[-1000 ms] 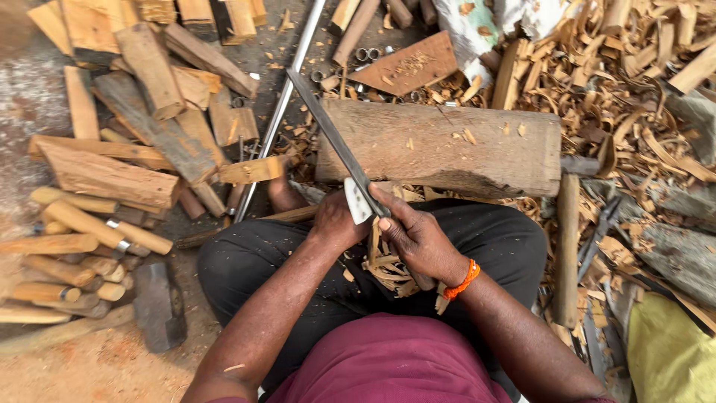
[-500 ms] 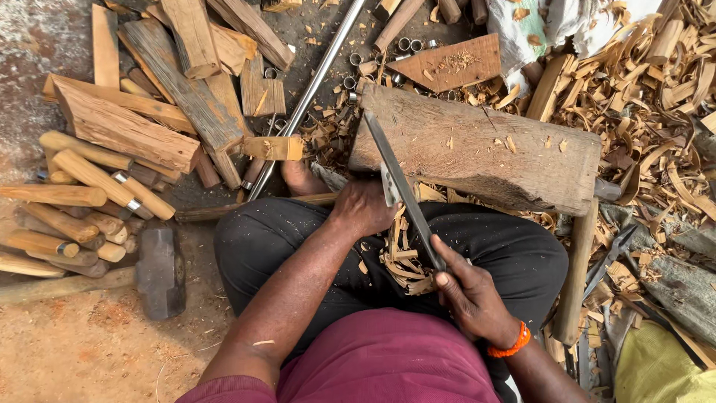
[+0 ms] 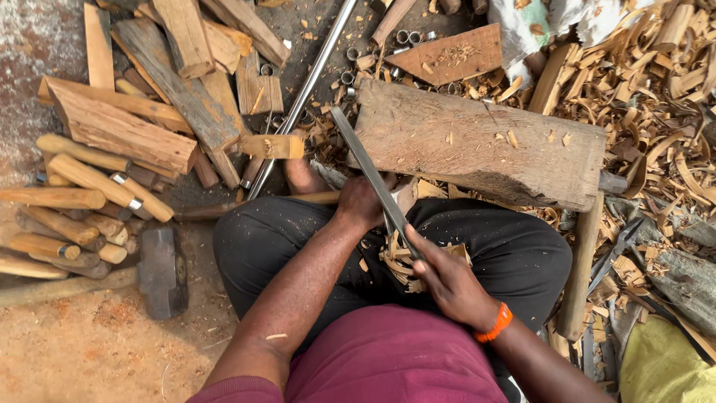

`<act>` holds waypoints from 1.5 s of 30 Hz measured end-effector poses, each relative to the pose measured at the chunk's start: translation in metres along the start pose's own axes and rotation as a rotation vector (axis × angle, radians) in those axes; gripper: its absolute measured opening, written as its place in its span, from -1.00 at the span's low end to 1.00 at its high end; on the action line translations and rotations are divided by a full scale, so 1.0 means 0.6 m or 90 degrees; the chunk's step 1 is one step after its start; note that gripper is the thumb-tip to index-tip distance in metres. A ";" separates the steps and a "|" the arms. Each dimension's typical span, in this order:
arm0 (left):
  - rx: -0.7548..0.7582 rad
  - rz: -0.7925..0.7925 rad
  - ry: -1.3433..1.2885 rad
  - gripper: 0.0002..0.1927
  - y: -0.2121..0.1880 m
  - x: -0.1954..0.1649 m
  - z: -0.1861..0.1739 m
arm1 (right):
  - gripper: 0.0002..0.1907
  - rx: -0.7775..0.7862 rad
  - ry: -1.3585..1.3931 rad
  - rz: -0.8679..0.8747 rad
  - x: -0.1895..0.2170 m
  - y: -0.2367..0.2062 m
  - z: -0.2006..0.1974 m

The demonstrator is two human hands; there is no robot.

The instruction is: The person sits on the ground and uses a hammer and chisel to carve a small block of wood held against a larger wooden stump. They repeatedly strike the chisel to remove wood shavings and shape the block, occasionally pausing to adjust the wood or inspect the carved surface.

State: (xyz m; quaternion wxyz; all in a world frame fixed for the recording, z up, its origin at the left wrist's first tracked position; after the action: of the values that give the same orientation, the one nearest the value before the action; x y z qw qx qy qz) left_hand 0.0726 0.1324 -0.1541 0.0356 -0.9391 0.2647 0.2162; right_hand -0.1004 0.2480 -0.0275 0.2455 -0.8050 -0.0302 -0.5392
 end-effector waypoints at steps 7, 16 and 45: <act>0.325 -0.283 -0.095 -0.65 0.038 -0.009 -0.035 | -0.36 -0.026 -0.004 -0.008 -0.019 0.068 -0.005; 0.207 -0.184 -0.003 -0.66 0.021 0.018 -0.014 | -0.40 -0.002 0.007 -0.054 0.001 -0.013 -0.004; 0.290 -0.239 0.000 -0.55 0.029 0.015 -0.024 | -0.42 -0.037 -0.004 -0.209 0.036 0.038 -0.021</act>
State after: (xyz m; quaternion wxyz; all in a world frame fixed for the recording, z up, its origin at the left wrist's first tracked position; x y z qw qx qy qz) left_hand 0.0761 0.1103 -0.1440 0.2852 -0.9393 0.1281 0.1412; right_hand -0.0952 0.2179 -0.0127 0.1308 -0.7977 -0.1468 -0.5701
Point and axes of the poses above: each hand's wrist, its own y-axis towards the middle knuckle, its own z-axis out of the palm, x = y × z, the point moved 2 cm from there along y, towards the middle knuckle, and after that the axes turned 1 degree about -x, right-handed, at the moved point
